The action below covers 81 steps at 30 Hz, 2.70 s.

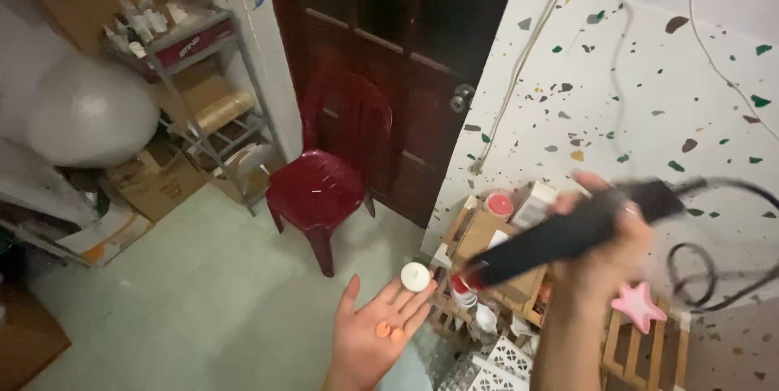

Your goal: Preparing and packaging decorative wax shapes and tealights in a workshop.

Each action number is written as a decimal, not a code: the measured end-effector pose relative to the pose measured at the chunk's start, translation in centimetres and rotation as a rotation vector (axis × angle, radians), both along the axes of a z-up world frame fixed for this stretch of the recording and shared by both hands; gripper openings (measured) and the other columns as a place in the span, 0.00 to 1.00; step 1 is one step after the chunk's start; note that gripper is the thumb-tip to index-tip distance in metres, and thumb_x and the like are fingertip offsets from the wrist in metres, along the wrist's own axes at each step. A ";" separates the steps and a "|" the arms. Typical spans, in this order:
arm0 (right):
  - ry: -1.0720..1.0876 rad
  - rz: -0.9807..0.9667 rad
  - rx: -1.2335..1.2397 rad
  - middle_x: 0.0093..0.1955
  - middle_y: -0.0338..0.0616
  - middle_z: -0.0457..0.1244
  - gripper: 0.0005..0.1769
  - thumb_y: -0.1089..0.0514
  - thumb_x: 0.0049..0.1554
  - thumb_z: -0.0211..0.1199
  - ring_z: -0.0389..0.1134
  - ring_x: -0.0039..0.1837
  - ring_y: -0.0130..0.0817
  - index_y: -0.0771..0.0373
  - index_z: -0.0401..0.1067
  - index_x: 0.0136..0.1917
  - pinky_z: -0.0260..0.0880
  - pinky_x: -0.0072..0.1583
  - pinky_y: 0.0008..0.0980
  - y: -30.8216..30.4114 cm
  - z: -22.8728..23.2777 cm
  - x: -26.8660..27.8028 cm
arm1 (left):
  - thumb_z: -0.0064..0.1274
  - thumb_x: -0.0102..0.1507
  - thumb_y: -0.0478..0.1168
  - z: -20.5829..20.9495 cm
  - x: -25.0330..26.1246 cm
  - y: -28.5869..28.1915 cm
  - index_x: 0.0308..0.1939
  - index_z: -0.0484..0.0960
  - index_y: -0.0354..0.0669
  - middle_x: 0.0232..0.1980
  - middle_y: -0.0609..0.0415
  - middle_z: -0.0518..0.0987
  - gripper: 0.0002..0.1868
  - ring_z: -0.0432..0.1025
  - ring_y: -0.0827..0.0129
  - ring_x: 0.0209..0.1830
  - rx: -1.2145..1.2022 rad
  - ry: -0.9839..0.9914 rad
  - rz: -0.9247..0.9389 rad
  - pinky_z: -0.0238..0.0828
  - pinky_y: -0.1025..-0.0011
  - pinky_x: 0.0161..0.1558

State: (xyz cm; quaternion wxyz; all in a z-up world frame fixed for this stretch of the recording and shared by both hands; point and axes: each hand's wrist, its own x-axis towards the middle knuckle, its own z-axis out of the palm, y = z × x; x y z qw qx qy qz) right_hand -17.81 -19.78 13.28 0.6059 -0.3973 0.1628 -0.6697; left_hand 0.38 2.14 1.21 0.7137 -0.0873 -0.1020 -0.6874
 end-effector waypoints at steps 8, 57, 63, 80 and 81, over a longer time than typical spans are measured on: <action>0.126 0.222 -0.378 0.55 0.61 0.65 0.22 0.58 0.60 0.59 0.69 0.46 0.43 0.64 0.56 0.63 0.74 0.51 0.42 7.0 6.9 10.4 | 0.36 0.67 0.66 1.1 1.5 2.4 0.77 0.44 0.24 0.81 0.35 0.52 0.51 0.44 0.48 0.83 0.117 0.093 0.023 0.38 0.57 0.78; 0.310 0.312 -0.532 0.50 0.53 0.65 0.25 0.59 0.62 0.64 0.70 0.46 0.39 0.59 0.53 0.65 0.74 0.51 0.39 11.9 7.8 12.5 | 0.29 0.69 0.64 3.7 1.3 5.7 0.76 0.40 0.21 0.81 0.33 0.49 0.49 0.40 0.47 0.83 0.037 0.120 0.020 0.37 0.56 0.80; 0.321 0.310 -0.507 0.50 0.53 0.65 0.24 0.59 0.62 0.63 0.69 0.45 0.39 0.59 0.53 0.65 0.74 0.51 0.38 12.2 7.9 12.8 | 0.29 0.70 0.63 4.0 1.2 5.9 0.76 0.39 0.20 0.81 0.32 0.48 0.49 0.40 0.47 0.83 0.052 0.129 0.020 0.36 0.57 0.80; 0.277 0.318 -0.512 0.50 0.54 0.65 0.22 0.60 0.64 0.62 0.70 0.46 0.41 0.61 0.54 0.66 0.75 0.51 0.40 11.6 7.7 13.2 | 0.30 0.69 0.63 3.2 1.6 6.3 0.77 0.39 0.20 0.81 0.33 0.48 0.50 0.40 0.48 0.83 0.047 0.139 -0.004 0.35 0.57 0.79; 0.279 0.323 -0.501 0.50 0.54 0.65 0.23 0.60 0.64 0.61 0.70 0.46 0.41 0.61 0.54 0.66 0.75 0.51 0.40 11.8 7.9 13.2 | 0.30 0.69 0.63 3.3 1.7 6.4 0.77 0.39 0.21 0.81 0.33 0.48 0.49 0.40 0.48 0.83 0.042 0.137 -0.007 0.36 0.57 0.79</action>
